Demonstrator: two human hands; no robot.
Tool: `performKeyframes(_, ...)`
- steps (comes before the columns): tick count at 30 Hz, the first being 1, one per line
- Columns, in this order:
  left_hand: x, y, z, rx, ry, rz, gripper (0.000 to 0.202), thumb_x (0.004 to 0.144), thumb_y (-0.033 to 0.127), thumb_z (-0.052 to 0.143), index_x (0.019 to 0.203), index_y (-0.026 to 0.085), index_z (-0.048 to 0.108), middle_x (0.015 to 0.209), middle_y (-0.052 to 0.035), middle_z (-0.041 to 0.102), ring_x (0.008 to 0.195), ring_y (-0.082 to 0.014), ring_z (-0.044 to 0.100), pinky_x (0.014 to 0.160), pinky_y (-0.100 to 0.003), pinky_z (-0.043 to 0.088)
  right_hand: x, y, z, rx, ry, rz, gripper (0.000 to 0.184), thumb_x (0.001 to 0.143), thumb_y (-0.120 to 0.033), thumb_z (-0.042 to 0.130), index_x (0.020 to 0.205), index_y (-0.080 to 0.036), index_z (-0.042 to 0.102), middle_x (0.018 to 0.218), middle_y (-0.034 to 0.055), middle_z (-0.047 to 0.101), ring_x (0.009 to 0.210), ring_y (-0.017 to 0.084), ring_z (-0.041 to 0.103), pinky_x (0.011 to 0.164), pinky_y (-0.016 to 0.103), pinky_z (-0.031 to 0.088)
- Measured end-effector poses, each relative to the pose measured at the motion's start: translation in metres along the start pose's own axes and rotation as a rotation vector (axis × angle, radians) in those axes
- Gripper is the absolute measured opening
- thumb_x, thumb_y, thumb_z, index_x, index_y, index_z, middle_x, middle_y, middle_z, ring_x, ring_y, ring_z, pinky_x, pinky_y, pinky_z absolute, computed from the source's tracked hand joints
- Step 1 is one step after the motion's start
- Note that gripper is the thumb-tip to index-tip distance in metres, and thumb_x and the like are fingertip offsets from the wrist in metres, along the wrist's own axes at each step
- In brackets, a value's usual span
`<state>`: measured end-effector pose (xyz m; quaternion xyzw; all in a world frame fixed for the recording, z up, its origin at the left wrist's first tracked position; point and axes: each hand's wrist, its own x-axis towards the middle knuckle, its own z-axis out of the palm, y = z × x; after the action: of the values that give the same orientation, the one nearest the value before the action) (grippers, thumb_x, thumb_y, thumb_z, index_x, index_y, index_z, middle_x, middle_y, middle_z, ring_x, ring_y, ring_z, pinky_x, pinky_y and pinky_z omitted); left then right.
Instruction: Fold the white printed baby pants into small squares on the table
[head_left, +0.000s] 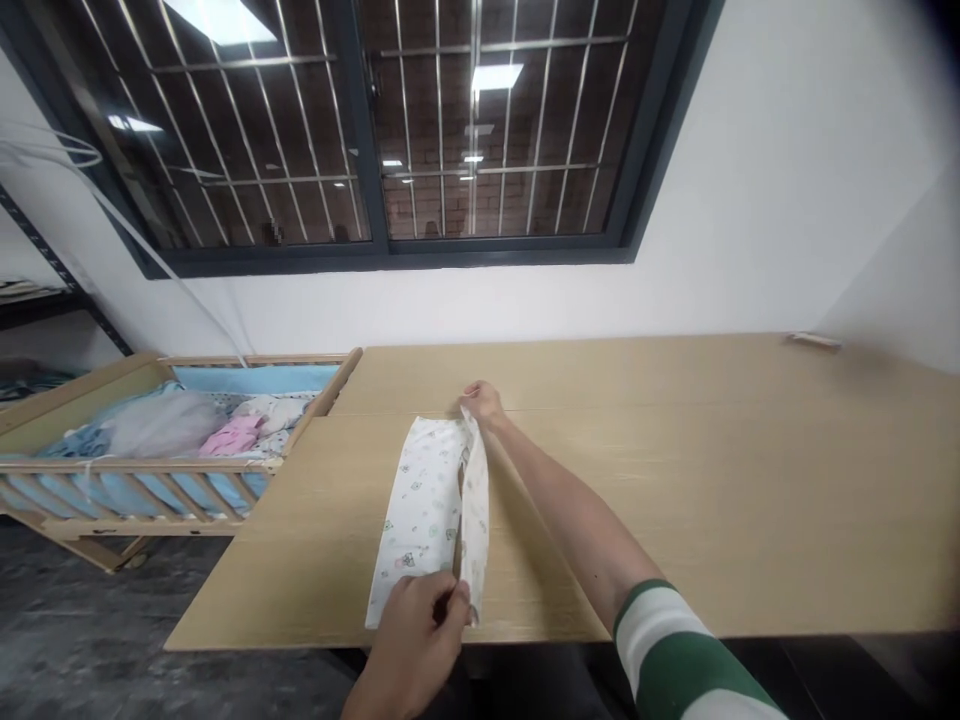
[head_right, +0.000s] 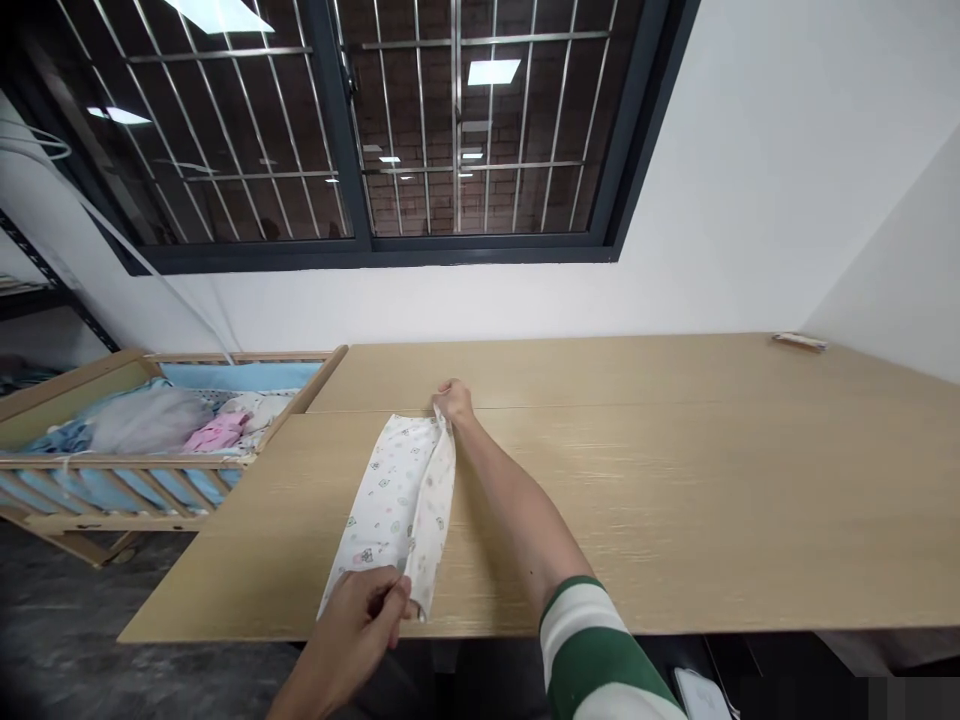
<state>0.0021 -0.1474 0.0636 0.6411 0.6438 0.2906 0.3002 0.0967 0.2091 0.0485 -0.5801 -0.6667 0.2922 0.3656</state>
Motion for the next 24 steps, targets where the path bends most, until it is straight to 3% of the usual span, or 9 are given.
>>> performKeyframes(5,-0.019,-0.050,-0.020,0.136,0.086,-0.087,0.042,0.095,0.037,0.039,0.058,0.022,0.053,0.055,-0.0008,0.058,0.056,-0.0165,0.056,0.058,-0.028,0.031,-0.007,-0.040,0.056,-0.072,-0.055,-0.069,0.022,0.076,-0.016,0.066,0.097,-0.020,0.061,0.083,0.0009,0.067,0.076,0.015,0.062,0.067,0.022,0.046)
performKeyframes(11,-0.032,-0.083,-0.032,0.249,0.127,-0.177,0.041,0.096,0.031,0.038,0.062,0.021,0.057,0.061,-0.0030,0.065,0.061,-0.0177,0.062,0.060,-0.030,0.028,-0.023,-0.053,0.096,-0.157,-0.093,-0.072,0.021,0.079,-0.010,0.058,0.098,-0.019,0.059,0.084,0.0026,0.066,0.077,0.017,0.060,0.066,0.023,0.043)
performKeyframes(16,-0.036,-0.085,-0.033,0.403,0.114,-0.245,0.035,0.096,0.028,0.044,0.068,0.023,0.064,0.069,-0.0042,0.071,0.069,-0.0210,0.068,0.060,-0.029,0.031,-0.031,-0.058,0.100,-0.204,-0.124,-0.077,0.018,0.080,-0.011,0.059,0.096,-0.018,0.059,0.087,0.0045,0.066,0.079,0.018,0.061,0.065,0.023,0.042)
performKeyframes(19,-0.042,-0.078,-0.032,0.532,0.224,-0.319,0.035,0.096,0.039,0.048,0.069,0.025,0.063,0.071,-0.0042,0.072,0.072,-0.0245,0.070,0.059,-0.029,0.038,-0.039,-0.066,0.095,-0.213,-0.155,-0.118,0.014,0.088,-0.019,0.057,0.102,-0.017,0.059,0.093,0.0078,0.068,0.085,0.020,0.062,0.069,0.026,0.045)
performKeyframes(21,-0.046,-0.074,-0.028,0.568,0.347,-0.242,0.036,0.097,0.047,0.047,0.073,0.027,0.064,0.076,-0.0048,0.073,0.077,-0.0251,0.071,0.063,-0.031,0.045,-0.051,-0.072,0.089,-0.206,-0.188,-0.177,0.019,0.092,-0.026,0.055,0.109,-0.017,0.060,0.103,0.0094,0.069,0.092,0.021,0.063,0.075,0.027,0.046)
performKeyframes(24,-0.050,-0.076,-0.010,0.575,0.448,0.070,0.028,0.098,0.047,0.048,0.102,0.030,0.070,0.105,-0.0080,0.076,0.098,-0.0262,0.071,0.083,-0.036,0.053,-0.087,-0.081,0.070,-0.176,-0.344,-0.399,0.034,0.095,-0.035,0.057,0.125,-0.020,0.058,0.125,0.0103,0.066,0.109,0.021,0.063,0.092,0.030,0.047)
